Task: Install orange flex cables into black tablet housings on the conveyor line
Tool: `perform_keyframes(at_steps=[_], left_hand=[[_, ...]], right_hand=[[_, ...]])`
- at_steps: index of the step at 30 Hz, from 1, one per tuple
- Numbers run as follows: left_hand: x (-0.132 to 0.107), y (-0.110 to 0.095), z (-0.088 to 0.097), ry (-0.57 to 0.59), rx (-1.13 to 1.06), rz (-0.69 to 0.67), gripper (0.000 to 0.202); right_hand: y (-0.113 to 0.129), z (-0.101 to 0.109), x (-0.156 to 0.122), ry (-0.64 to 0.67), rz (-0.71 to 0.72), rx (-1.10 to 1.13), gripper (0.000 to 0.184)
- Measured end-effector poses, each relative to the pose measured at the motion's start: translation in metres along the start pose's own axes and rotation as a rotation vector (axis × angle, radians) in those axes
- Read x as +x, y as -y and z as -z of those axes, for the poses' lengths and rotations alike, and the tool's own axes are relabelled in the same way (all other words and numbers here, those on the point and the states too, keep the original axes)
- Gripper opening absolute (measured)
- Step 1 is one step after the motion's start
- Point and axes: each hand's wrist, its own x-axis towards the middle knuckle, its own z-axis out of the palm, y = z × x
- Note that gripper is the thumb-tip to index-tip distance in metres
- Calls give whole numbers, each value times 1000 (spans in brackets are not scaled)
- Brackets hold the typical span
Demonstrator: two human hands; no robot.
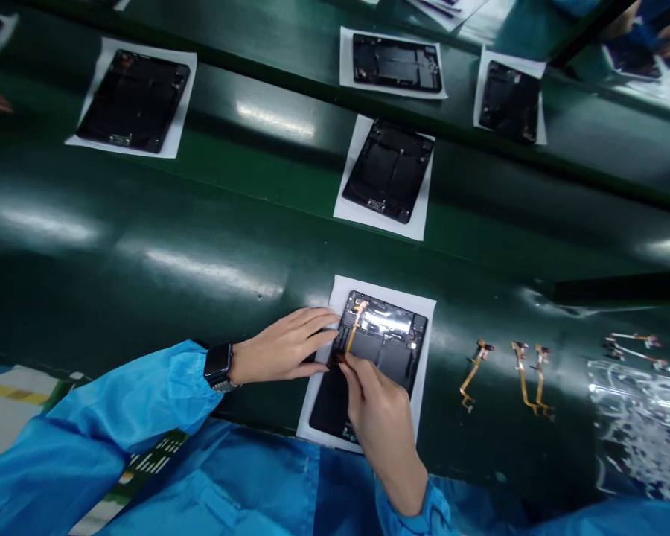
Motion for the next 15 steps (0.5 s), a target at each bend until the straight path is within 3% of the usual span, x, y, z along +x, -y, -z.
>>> perform_keyframes(at_steps=[6,11,15], left_hand=[[0,-1,1,5,2,8,49],[1,-1,1,7,-9,15,49],[2,-2,-1,5,-19,23,58]], right_hand=[[0,-4,-10,-84,-82,66,14],[4,-8,-8,-58,-52,60,14],[16,-10,1,-4,14,-79,14]])
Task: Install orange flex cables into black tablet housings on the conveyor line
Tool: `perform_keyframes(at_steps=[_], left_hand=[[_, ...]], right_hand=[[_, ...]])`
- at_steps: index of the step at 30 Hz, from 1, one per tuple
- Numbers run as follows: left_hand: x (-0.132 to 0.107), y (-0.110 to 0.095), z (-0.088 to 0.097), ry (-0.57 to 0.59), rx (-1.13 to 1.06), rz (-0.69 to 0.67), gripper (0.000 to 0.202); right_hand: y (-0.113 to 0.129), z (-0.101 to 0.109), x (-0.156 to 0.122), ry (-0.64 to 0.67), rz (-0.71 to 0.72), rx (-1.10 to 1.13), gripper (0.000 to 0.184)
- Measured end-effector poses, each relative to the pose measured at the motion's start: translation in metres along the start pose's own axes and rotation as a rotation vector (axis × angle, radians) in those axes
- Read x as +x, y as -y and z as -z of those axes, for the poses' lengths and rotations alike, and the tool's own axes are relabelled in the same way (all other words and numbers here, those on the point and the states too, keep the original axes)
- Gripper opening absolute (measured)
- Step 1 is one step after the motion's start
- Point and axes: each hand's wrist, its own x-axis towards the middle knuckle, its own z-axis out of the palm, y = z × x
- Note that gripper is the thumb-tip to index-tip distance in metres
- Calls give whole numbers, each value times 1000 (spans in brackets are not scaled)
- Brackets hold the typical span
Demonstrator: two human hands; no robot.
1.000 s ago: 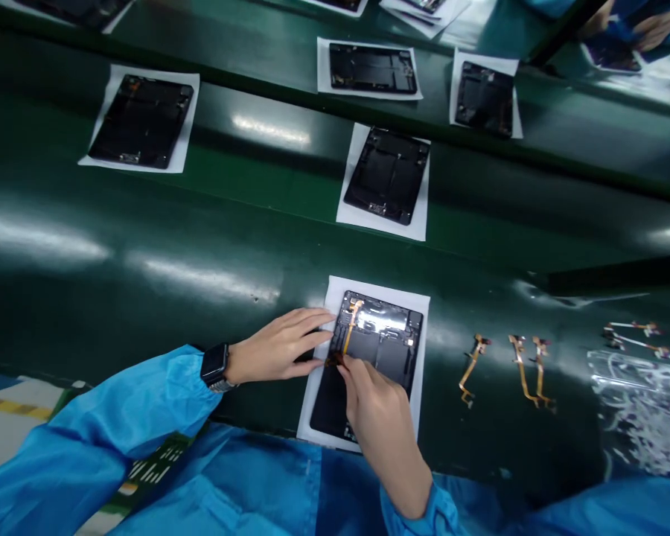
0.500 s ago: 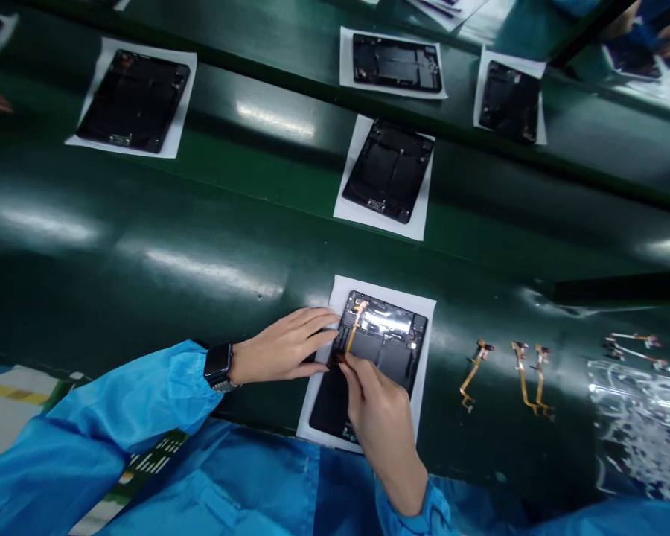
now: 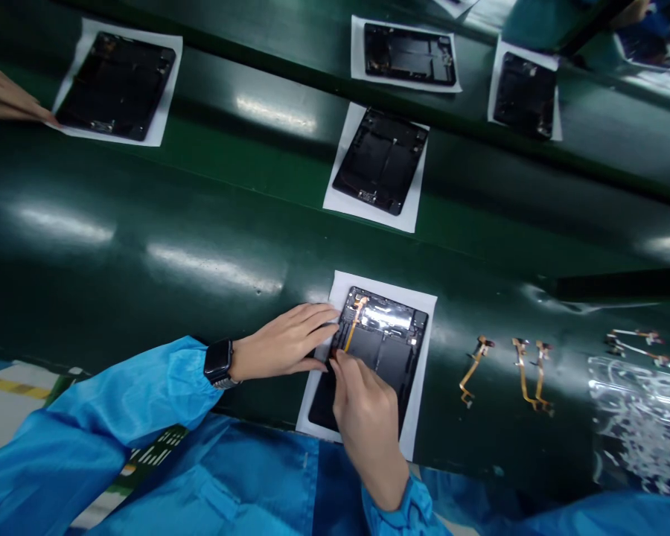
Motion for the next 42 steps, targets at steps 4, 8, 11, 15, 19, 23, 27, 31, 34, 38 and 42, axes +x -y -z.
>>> perform_keyframes(at_steps=[4,8,11,15,19,23,27,31,34,38,42], left_hand=[[2,-2,-2,2,26,11,63],[2,-5,-1,3,37,18,71],[1,-5,-1,0,36,21,73],[1,-5,-3,-1,30,28,71],[1,-5,-4,5,41,27,70],[-2,-4,-2,-7,35,9,73],[10,0,8,-67,-5,25,52],[62,8,15,-149,110,65,24],[113,14,10,2,211,125,34],[149,23,0,165,241,177,24],[155,32,-1,219,263,153,13]], right_hand=[[7,2,10,70,49,-112,20],[-4,10,6,44,19,-89,18],[-13,13,-1,22,-22,-102,19],[-10,6,-1,18,-20,-94,19],[1,-1,6,12,-5,-114,20],[0,-2,7,18,-19,-67,21],[-22,5,4,-166,-234,338,18],[-57,21,-2,-384,-535,984,20],[-99,38,-12,-356,-604,1099,26],[-176,54,-23,-361,-683,478,38],[-234,55,-22,-370,-702,361,35]])
